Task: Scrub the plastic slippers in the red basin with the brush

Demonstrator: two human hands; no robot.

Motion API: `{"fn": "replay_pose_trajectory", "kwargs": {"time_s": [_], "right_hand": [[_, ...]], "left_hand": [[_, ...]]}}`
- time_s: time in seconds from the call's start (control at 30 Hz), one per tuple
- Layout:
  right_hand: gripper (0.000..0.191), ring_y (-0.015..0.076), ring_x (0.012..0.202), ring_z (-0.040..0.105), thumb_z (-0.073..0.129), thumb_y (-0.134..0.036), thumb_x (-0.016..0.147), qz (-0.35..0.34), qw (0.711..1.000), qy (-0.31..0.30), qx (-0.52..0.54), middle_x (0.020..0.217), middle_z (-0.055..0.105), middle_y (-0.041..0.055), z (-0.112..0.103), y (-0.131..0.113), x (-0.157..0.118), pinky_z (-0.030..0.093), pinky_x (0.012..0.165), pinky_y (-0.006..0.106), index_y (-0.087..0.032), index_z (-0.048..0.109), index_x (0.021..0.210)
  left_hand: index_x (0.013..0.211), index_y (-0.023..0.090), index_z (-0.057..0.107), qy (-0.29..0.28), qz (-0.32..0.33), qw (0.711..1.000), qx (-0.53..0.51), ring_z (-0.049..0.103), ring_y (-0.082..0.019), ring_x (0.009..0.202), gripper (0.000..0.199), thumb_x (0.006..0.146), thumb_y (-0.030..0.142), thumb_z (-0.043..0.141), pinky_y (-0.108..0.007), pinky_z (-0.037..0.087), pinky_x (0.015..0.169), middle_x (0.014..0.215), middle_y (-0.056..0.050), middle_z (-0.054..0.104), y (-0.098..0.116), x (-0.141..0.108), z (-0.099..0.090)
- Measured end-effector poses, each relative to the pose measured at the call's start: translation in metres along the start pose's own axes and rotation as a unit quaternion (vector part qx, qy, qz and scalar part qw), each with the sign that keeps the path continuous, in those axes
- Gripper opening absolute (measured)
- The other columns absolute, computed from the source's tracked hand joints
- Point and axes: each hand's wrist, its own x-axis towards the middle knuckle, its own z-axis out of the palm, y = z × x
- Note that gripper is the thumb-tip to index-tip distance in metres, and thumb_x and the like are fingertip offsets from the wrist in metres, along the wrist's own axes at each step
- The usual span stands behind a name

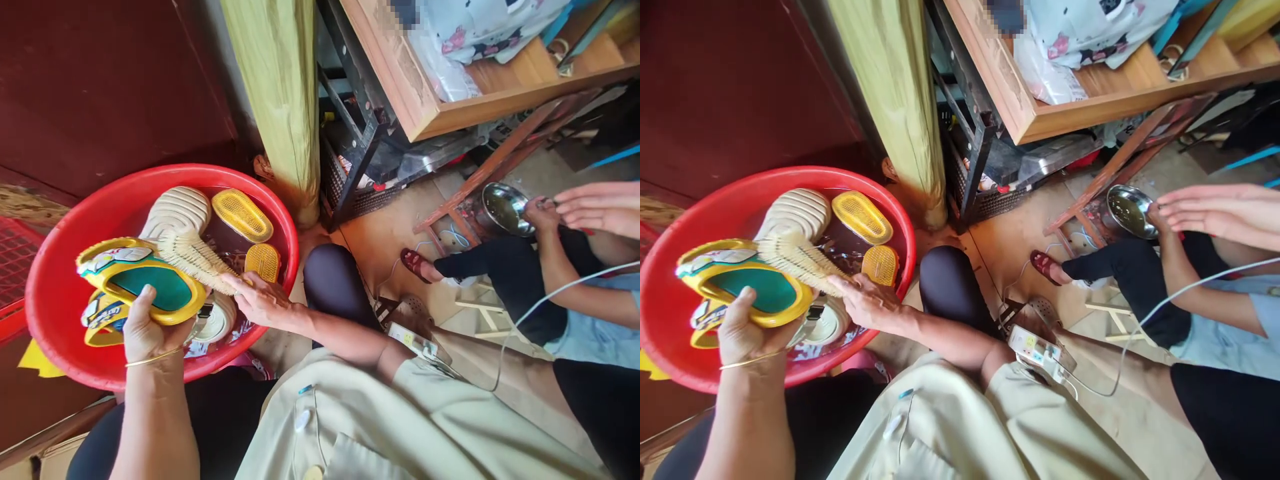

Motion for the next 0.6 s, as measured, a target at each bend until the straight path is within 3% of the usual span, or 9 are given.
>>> {"fn": "replay_pose_trajectory", "kwargs": {"time_s": [0.1, 0.2, 0.33, 0.4, 0.47, 0.53, 0.6], "right_hand": [[0.051, 0.0188, 0.110, 0.064, 0.039, -0.027, 0.109, -0.018, 0.999, 0.017, 0.039, 0.136, 0.062, 0.0054, 0.006, -0.006, -0.002, 0.059, 0.079, 0.027, -0.027, 0.038, 0.160], [0.048, 0.0196, 0.112, 0.064, 0.037, -0.028, 0.110, -0.069, 0.997, 0.018, 0.005, 0.141, 0.058, 0.0026, 0.007, -0.010, -0.004, 0.057, 0.078, 0.027, -0.035, 0.044, 0.157], [0.049, 0.0204, 0.101, 0.067, 0.034, -0.023, 0.110, -0.051, 0.997, -0.023, -0.044, 0.130, 0.064, 0.0047, 0.004, -0.002, -0.007, 0.057, 0.071, 0.030, -0.033, 0.049, 0.155], [0.048, 0.0201, 0.097, 0.067, 0.036, -0.023, 0.108, -0.016, 0.999, -0.024, -0.038, 0.127, 0.065, 0.0055, 0.001, 0.003, -0.006, 0.058, 0.070, 0.029, -0.029, 0.049, 0.154], [0.048, 0.0190, 0.101, 0.067, 0.037, -0.025, 0.108, -0.015, 1.000, -0.005, -0.015, 0.130, 0.065, 0.0061, -0.002, 0.001, -0.002, 0.058, 0.074, 0.028, -0.025, 0.050, 0.154], [0.048, 0.0185, 0.107, 0.066, 0.035, -0.028, 0.109, -0.049, 0.999, 0.009, 0.000, 0.133, 0.065, 0.0051, -0.005, -0.005, 0.006, 0.058, 0.078, 0.026, -0.026, 0.049, 0.156], [0.049, 0.0186, 0.110, 0.065, 0.033, -0.029, 0.110, -0.065, 0.998, 0.014, 0.002, 0.133, 0.065, 0.0029, -0.007, -0.012, 0.018, 0.059, 0.078, 0.026, -0.030, 0.048, 0.157]], "left_hand": [[0.113, 0.023, 0.070, -0.020, 0.047, 0.998, 0.031, 0.052, -0.030, 0.141, 0.057, 0.067, 0.054, 0.087, -0.054, 0.038, 0.123, 0.133, -0.002, 0.072, -0.010, 0.007, 0.006], [0.110, 0.024, 0.071, -0.072, 0.049, 0.996, 0.033, 0.051, -0.031, 0.142, 0.060, 0.067, 0.066, 0.080, -0.049, 0.039, 0.123, 0.136, -0.002, 0.070, -0.011, 0.009, 0.015], [0.111, 0.026, 0.071, -0.081, 0.111, 0.989, 0.049, 0.054, -0.029, 0.139, 0.053, 0.074, 0.063, 0.076, -0.047, 0.048, 0.117, 0.133, 0.001, 0.070, 0.006, 0.007, 0.009], [0.110, 0.025, 0.071, -0.054, 0.134, 0.989, 0.044, 0.060, -0.027, 0.133, 0.049, 0.072, 0.054, 0.078, -0.044, 0.055, 0.110, 0.128, 0.002, 0.072, 0.015, 0.009, -0.001], [0.107, 0.022, 0.072, 0.022, 0.106, 0.994, 0.029, 0.067, -0.023, 0.119, 0.042, 0.068, 0.037, 0.080, -0.039, 0.060, 0.101, 0.117, 0.002, 0.075, 0.017, 0.010, -0.009], [0.103, 0.020, 0.073, 0.092, 0.036, 0.995, 0.024, 0.071, -0.019, 0.102, 0.039, 0.064, 0.022, 0.078, -0.035, 0.063, 0.095, 0.105, 0.003, 0.077, 0.015, 0.008, -0.013], [0.101, 0.018, 0.074, 0.090, -0.033, 0.995, 0.035, 0.071, -0.018, 0.089, 0.040, 0.061, 0.015, 0.078, -0.036, 0.064, 0.091, 0.096, 0.002, 0.078, 0.011, 0.002, -0.013]]}}
